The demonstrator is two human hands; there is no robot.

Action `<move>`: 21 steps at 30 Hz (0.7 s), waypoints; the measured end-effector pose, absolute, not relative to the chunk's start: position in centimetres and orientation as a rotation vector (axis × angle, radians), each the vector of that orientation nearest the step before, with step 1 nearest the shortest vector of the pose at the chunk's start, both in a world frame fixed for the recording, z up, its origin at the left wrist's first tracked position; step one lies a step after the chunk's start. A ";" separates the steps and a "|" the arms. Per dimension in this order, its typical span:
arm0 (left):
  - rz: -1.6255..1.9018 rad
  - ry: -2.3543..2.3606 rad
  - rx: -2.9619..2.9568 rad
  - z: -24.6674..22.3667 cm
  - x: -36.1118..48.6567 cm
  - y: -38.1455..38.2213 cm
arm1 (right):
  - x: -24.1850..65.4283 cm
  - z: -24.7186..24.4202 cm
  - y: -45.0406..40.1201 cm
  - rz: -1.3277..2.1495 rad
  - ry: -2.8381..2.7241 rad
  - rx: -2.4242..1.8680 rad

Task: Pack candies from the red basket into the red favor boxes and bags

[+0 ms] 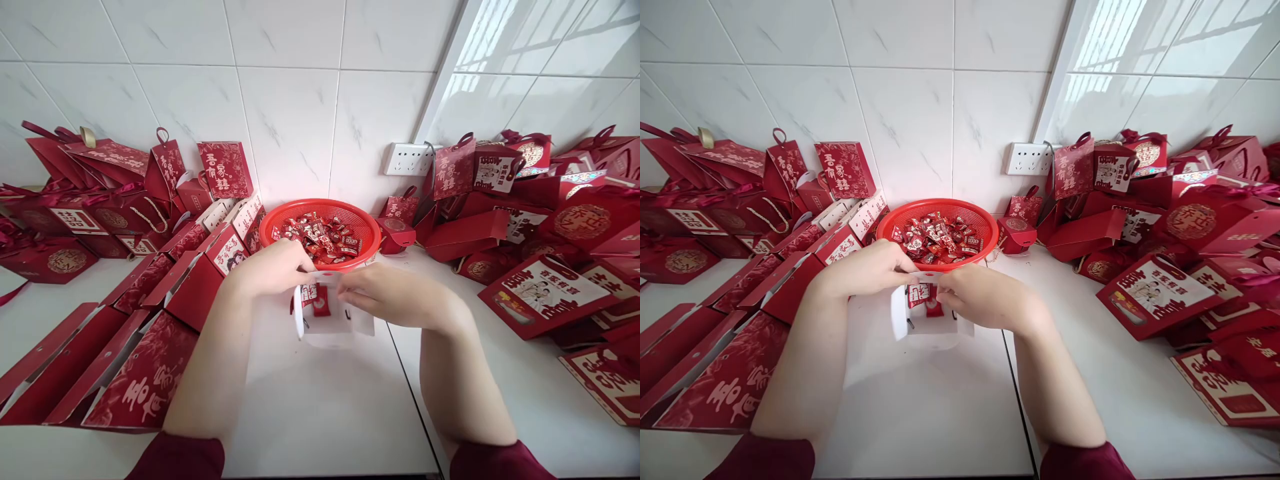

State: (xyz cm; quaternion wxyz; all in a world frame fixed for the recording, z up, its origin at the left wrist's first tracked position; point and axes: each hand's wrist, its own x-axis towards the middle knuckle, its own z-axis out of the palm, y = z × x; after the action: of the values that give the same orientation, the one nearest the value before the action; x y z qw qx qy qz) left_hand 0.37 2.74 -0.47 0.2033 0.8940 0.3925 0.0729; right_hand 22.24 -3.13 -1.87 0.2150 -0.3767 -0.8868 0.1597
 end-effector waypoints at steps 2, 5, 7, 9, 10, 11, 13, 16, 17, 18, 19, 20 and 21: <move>0.227 1.112 2.516 0.5 0.1 1.6 | 22.8 -1.3 -3.7 0.498 -2.546 -1.072; 0.246 1.093 2.523 1.2 0.0 0.7 | 23.2 -0.6 -4.4 0.529 -2.545 -1.071; 0.216 1.095 2.522 1.3 0.0 0.5 | 23.1 -0.2 -4.6 0.554 -2.559 -1.096; 0.156 1.121 2.519 1.3 0.2 0.6 | 23.0 0.0 -4.7 0.547 -2.580 -1.141; 0.126 1.137 2.514 1.2 0.3 0.7 | 23.0 0.1 -4.7 0.526 -2.590 -1.172; 0.106 1.150 2.501 1.1 0.3 0.9 | 23.1 0.2 -4.6 0.494 -2.599 -1.204; 0.076 1.205 2.453 0.9 0.2 1.5 | 23.3 0.1 -4.4 0.410 -2.601 -1.271; 0.014 1.396 2.351 0.2 -0.5 2.8 | 24.1 -0.1 -3.9 0.305 -2.562 -1.373; -0.009 1.458 2.317 0.0 -0.8 3.3 | 24.4 -0.2 -3.7 0.290 -2.526 -1.412; -0.028 1.505 2.287 -0.2 -1.2 3.7 | 24.6 -0.3 -3.3 0.284 -2.478 -1.454; -0.041 1.530 2.263 -0.4 -1.5 4.1 | 24.8 -0.4 -2.9 0.280 -2.426 -1.490; -0.048 1.552 2.244 -0.6 -1.7 4.5 | 24.9 -0.6 -2.3 0.272 -2.380 -1.516; -0.047 1.581 2.231 -0.8 -1.9 4.8 | 24.8 -0.8 -1.5 0.257 -2.351 -1.532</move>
State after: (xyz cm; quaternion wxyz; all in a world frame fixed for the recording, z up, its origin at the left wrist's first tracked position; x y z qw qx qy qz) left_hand -1.94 4.77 -0.81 0.2020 0.7990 0.5662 -0.0169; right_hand 24.77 -1.47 -0.76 0.1615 -0.5365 -0.8234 0.0901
